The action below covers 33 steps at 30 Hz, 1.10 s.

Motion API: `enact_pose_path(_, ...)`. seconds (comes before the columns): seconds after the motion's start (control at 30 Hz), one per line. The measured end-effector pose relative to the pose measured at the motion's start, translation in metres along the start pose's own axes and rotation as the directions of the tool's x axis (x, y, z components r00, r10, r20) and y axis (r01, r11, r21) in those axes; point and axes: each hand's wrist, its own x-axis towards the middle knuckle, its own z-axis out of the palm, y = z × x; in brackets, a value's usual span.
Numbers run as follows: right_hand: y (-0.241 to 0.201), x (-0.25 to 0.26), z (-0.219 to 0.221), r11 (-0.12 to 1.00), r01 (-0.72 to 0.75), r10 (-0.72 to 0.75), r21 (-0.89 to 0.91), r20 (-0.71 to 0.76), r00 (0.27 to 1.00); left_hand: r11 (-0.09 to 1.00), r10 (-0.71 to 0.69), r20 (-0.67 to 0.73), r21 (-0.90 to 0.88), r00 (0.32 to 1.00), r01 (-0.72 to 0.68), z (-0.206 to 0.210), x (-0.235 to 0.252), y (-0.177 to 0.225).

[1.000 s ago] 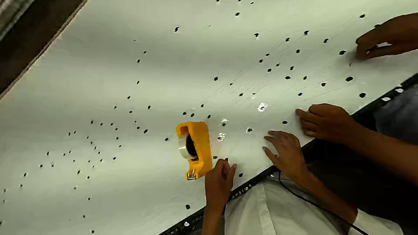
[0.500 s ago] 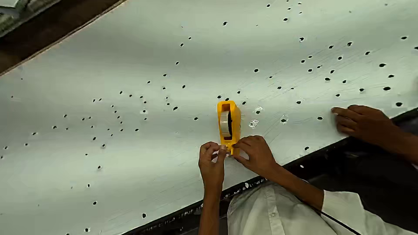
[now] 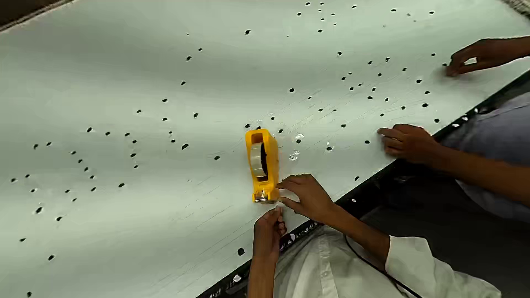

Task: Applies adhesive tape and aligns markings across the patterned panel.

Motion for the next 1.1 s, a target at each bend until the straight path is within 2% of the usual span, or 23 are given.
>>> enact_pose_path(0.1, 0.03, -0.016, -0.036, 0.996, -0.082, 0.08, -0.021, -0.068, 0.994, 0.957, 0.188, 0.145, 0.198, 0.972, -0.214, 0.031, -0.008, -0.009)
enact_pose_path(0.17, 0.055, -0.037, -0.061, 0.981, -0.188, 0.18, -0.052, -0.14, 0.974, 0.878, 0.26, 0.269, 0.334, 0.927, -0.343, 0.058, -0.001, -0.015)
enact_pose_path(0.3, 0.119, -0.079, -0.102, 0.898, -0.384, 0.32, -0.216, -0.278, 0.906, 0.546, 0.33, 0.519, 0.576, 0.788, -0.609, 0.14, 0.038, -0.019)
enact_pose_path(0.37, 0.139, -0.099, -0.114, 0.869, -0.408, 0.336, -0.28, -0.273, 0.902, 0.392, 0.298, 0.626, 0.608, 0.72, -0.691, 0.189, 0.051, -0.015)
enact_pose_path(0.43, 0.146, -0.112, -0.123, 0.865, -0.384, 0.315, -0.323, -0.248, 0.916, 0.296, 0.249, 0.698, 0.605, 0.671, -0.739, 0.235, 0.063, -0.012)
enact_pose_path(0.5, 0.143, -0.117, -0.133, 0.88, -0.374, 0.327, -0.291, -0.201, 0.924, 0.218, 0.181, 0.673, 0.684, 0.717, -0.696, 0.276, 0.077, -0.013)
enact_pose_path(0.57, 0.142, -0.118, -0.139, 0.89, -0.378, 0.347, -0.255, -0.16, 0.924, 0.03, 0.108, 0.586, 0.805, 0.803, -0.592, 0.303, 0.086, -0.016)
enact_pose_path(0.63, 0.145, -0.118, -0.144, 0.899, -0.373, 0.348, -0.231, -0.141, 0.927, -0.136, 0.105, 0.468, 0.881, 0.878, -0.453, 0.314, 0.083, -0.016)
enact_pose_path(0.67, 0.146, -0.117, -0.146, 0.903, -0.37, 0.348, -0.219, -0.134, 0.928, -0.2, 0.141, 0.443, 0.889, 0.886, -0.412, 0.313, 0.077, -0.014)
enact_pose_path(0.73, 0.146, -0.117, -0.147, 0.909, -0.36, 0.337, -0.211, -0.138, 0.931, -0.258, 0.214, 0.459, 0.878, 0.862, -0.403, 0.293, 0.064, -0.014)
enact_pose_path(0.8, 0.145, -0.113, -0.149, 0.912, -0.354, 0.332, -0.205, -0.135, 0.934, -0.23, 0.287, 0.499, 0.864, 0.818, -0.447, 0.258, 0.055, -0.01)
enact_pose_path(0.9, 0.143, -0.108, -0.146, 0.932, -0.31, 0.279, -0.189, -0.174, 0.944, -0.112, 0.494, 0.549, 0.809, 0.674, -0.577, 0.188, 0.033, -0.005)
enact_pose_path(1.0, 0.135, -0.09, -0.133, 0.974, -0.194, 0.174, -0.12, -0.158, 0.972, 0.014, 0.751, 0.372, 0.817, 0.545, -0.576, 0.125, -0.005, 0.012)
enact_pose_path(1.07, 0.119, -0.072, -0.12, 0.993, -0.112, 0.106, -0.044, -0.114, 0.988, 0.066, 0.869, 0.189, 0.872, 0.457, -0.485, 0.088, -0.024, 0.025)
enact_pose_path(1.1, 0.109, -0.061, -0.11, 0.997, -0.074, 0.073, -0.009, -0.086, 0.994, 0.096, 0.892, 0.113, 0.898, 0.437, -0.429, 0.07, -0.029, 0.031)
